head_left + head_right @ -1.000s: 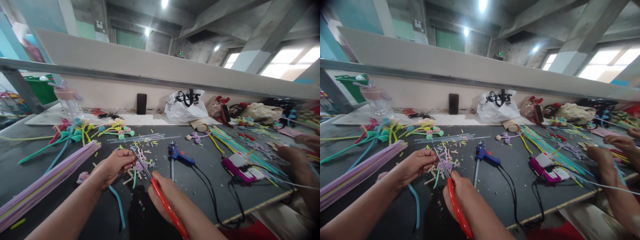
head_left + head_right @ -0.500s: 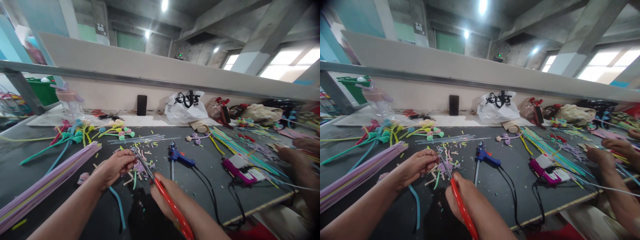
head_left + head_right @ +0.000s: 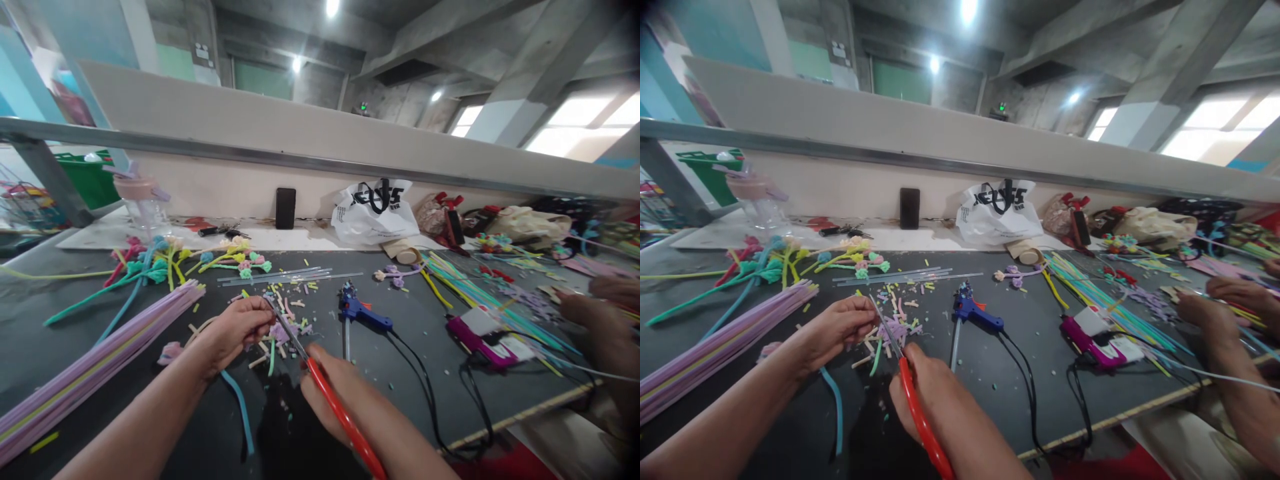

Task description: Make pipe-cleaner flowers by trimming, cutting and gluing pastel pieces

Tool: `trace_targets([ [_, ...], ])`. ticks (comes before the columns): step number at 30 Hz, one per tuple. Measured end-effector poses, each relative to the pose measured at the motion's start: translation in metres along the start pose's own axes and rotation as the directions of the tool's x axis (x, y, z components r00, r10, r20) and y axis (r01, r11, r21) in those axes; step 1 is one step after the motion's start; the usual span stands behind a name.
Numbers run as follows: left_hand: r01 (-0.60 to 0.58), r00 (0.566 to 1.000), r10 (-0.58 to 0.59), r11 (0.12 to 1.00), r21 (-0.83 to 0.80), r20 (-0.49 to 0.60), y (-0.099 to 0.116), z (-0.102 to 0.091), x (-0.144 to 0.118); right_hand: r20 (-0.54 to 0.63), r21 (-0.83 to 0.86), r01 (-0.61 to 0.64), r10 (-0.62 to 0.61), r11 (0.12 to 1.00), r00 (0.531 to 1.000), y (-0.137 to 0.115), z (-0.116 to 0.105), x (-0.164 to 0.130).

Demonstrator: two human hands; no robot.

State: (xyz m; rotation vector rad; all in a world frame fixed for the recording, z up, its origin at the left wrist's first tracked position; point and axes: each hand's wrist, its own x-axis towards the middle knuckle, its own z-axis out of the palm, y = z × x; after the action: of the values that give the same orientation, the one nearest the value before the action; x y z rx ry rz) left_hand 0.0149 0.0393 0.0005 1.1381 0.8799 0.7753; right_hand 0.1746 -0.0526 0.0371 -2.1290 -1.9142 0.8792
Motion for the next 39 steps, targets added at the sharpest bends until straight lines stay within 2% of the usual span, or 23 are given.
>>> trace_targets([
  [5, 0.010, 1.000, -0.009, 1.000, -0.011, 0.026, -0.001, 0.000, 0.001, -0.073, 0.069, -0.088, 0.093, 0.994, 0.993, 0.002, 0.009, 0.004],
  [11, 0.030, 1.000, -0.030, 0.999, -0.024, 0.010, -0.002, 0.002, 0.000, -0.150, 0.212, -0.080, 0.113, 0.974, 0.982, 0.005, 0.010, 0.003],
  [17, -0.007, 1.000, 0.008, 0.999, -0.031, 0.020, -0.005, -0.001, 0.001, -0.092, 0.112, -0.040, 0.050, 0.993, 0.995, 0.007, 0.006, 0.000],
  [24, -0.050, 0.999, 0.050, 0.998, -0.027, 0.007, -0.004, -0.002, 0.002, -0.052, 0.085, 0.004, 0.000, 0.996, 0.999, 0.005, 0.001, -0.004],
  [28, -0.064, 0.997, 0.065, 0.998, -0.029, 0.044, -0.003, 0.001, 0.001, -0.020, 0.017, 0.008, -0.008, 1.000, 1.000, 0.002, -0.002, -0.006],
  [33, -0.058, 0.996, 0.058, 0.998, -0.004, 0.065, -0.002, 0.002, 0.001, -0.017, -0.012, 0.043, -0.043, 0.999, 0.999, 0.000, 0.000, -0.007],
  [39, -0.051, 0.997, 0.050, 0.999, 0.012, 0.064, -0.004, 0.002, 0.002, -0.041, -0.023, 0.018, -0.019, 1.000, 0.999, 0.002, 0.006, -0.005],
])
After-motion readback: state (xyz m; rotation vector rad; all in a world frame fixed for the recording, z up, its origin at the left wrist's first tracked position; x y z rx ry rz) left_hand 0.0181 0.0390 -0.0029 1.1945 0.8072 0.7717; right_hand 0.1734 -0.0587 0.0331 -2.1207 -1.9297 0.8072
